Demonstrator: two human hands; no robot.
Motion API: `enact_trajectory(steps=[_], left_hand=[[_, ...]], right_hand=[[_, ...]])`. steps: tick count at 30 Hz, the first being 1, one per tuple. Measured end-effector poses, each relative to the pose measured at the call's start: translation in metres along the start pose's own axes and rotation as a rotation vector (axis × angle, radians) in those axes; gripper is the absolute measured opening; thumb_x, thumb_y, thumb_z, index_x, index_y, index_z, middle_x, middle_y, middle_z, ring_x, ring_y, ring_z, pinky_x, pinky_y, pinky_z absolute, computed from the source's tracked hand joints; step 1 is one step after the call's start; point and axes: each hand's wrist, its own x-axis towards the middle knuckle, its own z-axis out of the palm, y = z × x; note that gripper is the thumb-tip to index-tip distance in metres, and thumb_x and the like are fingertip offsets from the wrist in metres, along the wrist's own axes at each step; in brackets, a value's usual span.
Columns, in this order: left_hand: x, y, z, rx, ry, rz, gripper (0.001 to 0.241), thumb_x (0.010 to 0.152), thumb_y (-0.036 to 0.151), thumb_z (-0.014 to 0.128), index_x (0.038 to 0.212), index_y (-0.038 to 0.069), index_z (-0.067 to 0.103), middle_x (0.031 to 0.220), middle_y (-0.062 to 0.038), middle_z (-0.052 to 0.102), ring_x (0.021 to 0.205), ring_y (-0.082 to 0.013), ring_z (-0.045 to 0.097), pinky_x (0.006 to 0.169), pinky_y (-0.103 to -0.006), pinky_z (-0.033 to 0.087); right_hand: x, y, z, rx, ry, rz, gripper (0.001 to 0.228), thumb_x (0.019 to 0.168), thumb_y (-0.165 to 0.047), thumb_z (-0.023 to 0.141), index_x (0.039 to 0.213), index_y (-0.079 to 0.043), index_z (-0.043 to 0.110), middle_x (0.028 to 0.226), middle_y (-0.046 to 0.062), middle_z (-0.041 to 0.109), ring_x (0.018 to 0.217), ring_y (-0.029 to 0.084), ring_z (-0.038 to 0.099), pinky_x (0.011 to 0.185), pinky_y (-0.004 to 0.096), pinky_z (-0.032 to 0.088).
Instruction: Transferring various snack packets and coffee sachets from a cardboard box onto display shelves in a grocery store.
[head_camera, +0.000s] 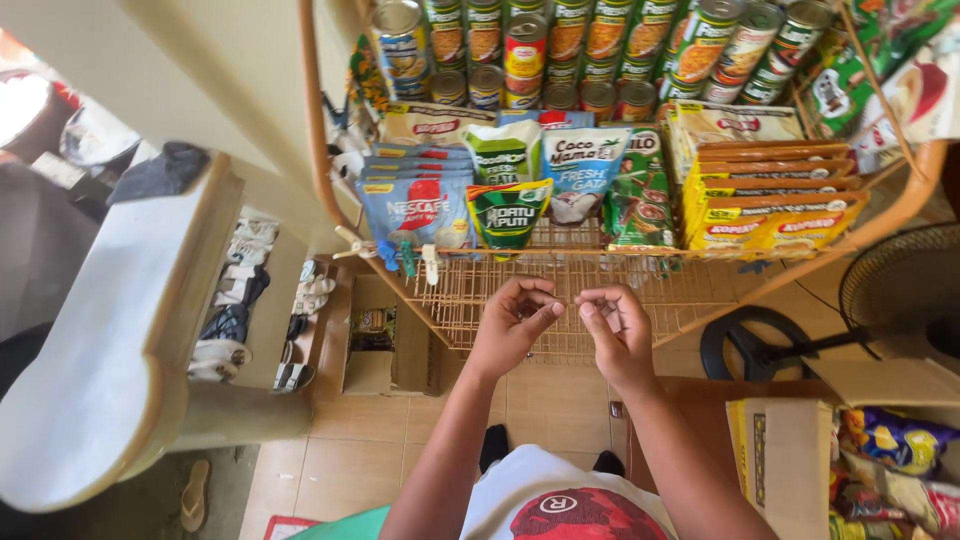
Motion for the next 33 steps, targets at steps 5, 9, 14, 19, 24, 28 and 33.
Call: enact_trajectory(steps=[5,9,14,19,24,28,33], left_hand=[[0.009,-0.003,0.009,0.029,-0.114,-0.043,0.027,0.094,0.006,0.076,0.117,0.003,0.063,0.098,-0.001,0.071,0.087,-0.0059,0.065,0.076,-0.0228,0.054],[0.016,-0.011,0.014,0.036,-0.184,-0.056,0.022,0.095,0.006,0.075,0.114,0.003,0.064,0.098,0.000,0.070,0.088,-0.0051,0.064,0.077,-0.0222,0.054],[0.018,-0.022,0.012,0.035,-0.221,-0.087,0.019,0.096,0.006,0.074,0.113,0.003,0.066,0.097,0.001,0.069,0.086,-0.0049,0.062,0.075,-0.0222,0.052],[0.016,-0.025,0.006,0.056,-0.256,-0.101,0.019,0.097,0.007,0.071,0.115,0.003,0.065,0.099,0.000,0.069,0.090,-0.0052,0.063,0.077,-0.0225,0.052],[0.011,-0.013,0.008,0.135,-0.291,-0.078,0.023,0.098,0.009,0.070,0.119,0.003,0.065,0.114,-0.003,0.070,0.105,-0.0100,0.065,0.080,-0.0254,0.053],[0.005,-0.018,0.007,0.125,-0.294,-0.081,0.024,0.098,0.010,0.069,0.121,0.003,0.065,0.121,-0.004,0.070,0.113,-0.0120,0.065,0.085,-0.0273,0.054],[-0.001,-0.027,0.015,0.023,-0.283,-0.105,0.027,0.101,0.013,0.067,0.126,0.003,0.065,0.125,-0.005,0.070,0.117,-0.0130,0.064,0.097,-0.0302,0.053]], right_hand=[[-0.005,-0.010,-0.008,-0.068,0.066,0.015,0.014,0.103,-0.010,0.062,0.114,-0.001,0.061,0.106,0.004,0.067,0.092,0.006,0.057,0.082,0.022,0.048],[-0.017,0.000,-0.017,-0.108,0.148,0.108,0.014,0.104,-0.011,0.064,0.114,-0.001,0.064,0.091,-0.001,0.059,0.082,0.004,0.051,0.071,0.021,0.042],[-0.030,0.002,-0.015,-0.119,0.244,0.154,0.014,0.103,-0.012,0.064,0.113,-0.002,0.064,0.087,-0.003,0.058,0.078,0.003,0.049,0.067,0.021,0.039],[-0.039,0.007,-0.008,-0.101,0.325,0.174,0.014,0.102,-0.013,0.063,0.112,-0.002,0.064,0.098,0.002,0.069,0.091,0.006,0.060,0.080,0.022,0.048],[-0.049,0.005,0.003,-0.091,0.362,0.153,0.013,0.103,-0.014,0.063,0.110,-0.002,0.065,0.101,0.006,0.070,0.096,0.011,0.065,0.086,0.028,0.053],[-0.052,0.006,0.004,-0.079,0.359,0.145,0.013,0.103,-0.014,0.063,0.109,-0.002,0.065,0.103,0.005,0.069,0.098,0.012,0.065,0.086,0.029,0.054],[-0.052,0.000,-0.003,-0.063,0.314,0.219,0.014,0.104,-0.012,0.063,0.113,-0.002,0.066,0.100,0.005,0.066,0.093,0.013,0.063,0.085,0.030,0.053]])
